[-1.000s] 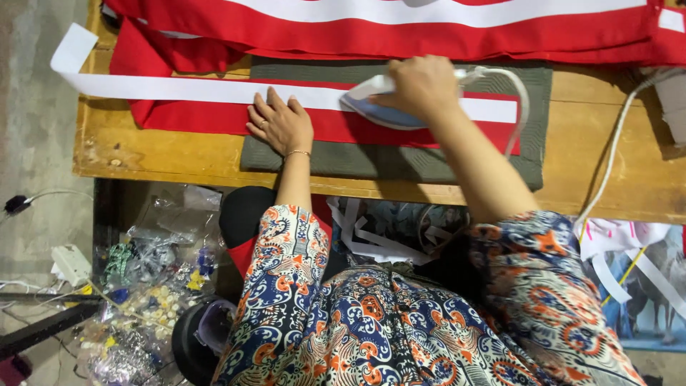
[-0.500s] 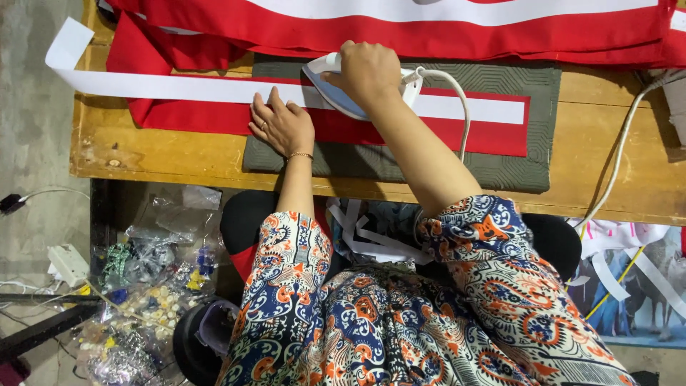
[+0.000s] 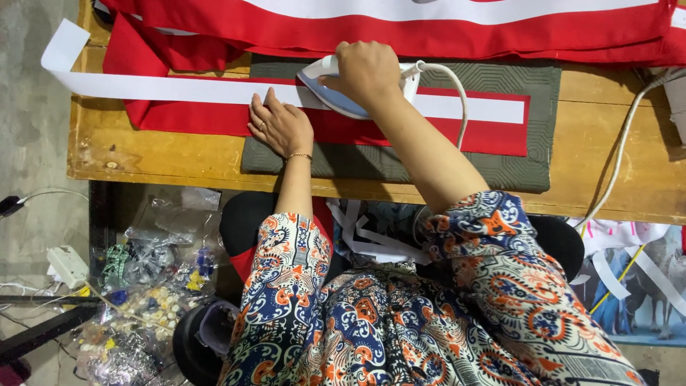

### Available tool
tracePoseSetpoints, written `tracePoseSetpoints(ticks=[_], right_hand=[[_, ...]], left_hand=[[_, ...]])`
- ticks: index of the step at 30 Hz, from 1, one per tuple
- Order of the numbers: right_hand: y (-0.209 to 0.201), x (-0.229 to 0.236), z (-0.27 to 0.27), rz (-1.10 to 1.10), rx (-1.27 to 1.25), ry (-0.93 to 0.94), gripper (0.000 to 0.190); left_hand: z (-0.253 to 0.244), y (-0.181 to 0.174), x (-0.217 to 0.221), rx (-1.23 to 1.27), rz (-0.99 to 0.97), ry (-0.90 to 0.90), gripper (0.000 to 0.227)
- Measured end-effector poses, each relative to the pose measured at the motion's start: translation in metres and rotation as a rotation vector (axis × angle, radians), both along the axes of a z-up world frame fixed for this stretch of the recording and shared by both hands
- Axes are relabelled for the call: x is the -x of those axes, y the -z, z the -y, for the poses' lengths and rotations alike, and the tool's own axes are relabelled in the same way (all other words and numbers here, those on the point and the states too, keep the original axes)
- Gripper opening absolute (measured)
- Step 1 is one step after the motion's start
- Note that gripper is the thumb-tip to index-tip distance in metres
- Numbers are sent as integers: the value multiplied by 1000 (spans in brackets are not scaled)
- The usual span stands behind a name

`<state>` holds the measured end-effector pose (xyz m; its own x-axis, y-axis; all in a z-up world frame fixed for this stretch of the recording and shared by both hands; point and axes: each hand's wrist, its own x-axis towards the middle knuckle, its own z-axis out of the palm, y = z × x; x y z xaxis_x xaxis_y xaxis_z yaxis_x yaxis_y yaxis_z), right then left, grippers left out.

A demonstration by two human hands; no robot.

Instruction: The person irons a red and white striped fabric on a small ironing board. They repeatedly fold the fabric, align the white stripe, and press it with an iron, then flip and re-iron sections.

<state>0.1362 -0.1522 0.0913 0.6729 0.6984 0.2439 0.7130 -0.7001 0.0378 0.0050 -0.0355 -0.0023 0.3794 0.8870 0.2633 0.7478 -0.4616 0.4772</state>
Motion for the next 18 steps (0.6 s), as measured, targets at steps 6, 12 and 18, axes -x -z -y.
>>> tracePoseSetpoints(ticks=[6,12,18], right_hand=[[-12,22,20,-47,115,-111,66],[-4,-3,-3,-139,74,40,68],[-10,21,12,-38,80,-89,64]], left_hand=[[0,0,1,-51,21,-21,40],[-1,2,0,-49,25,0,41],[0,1,-1,-32,13,3,42]])
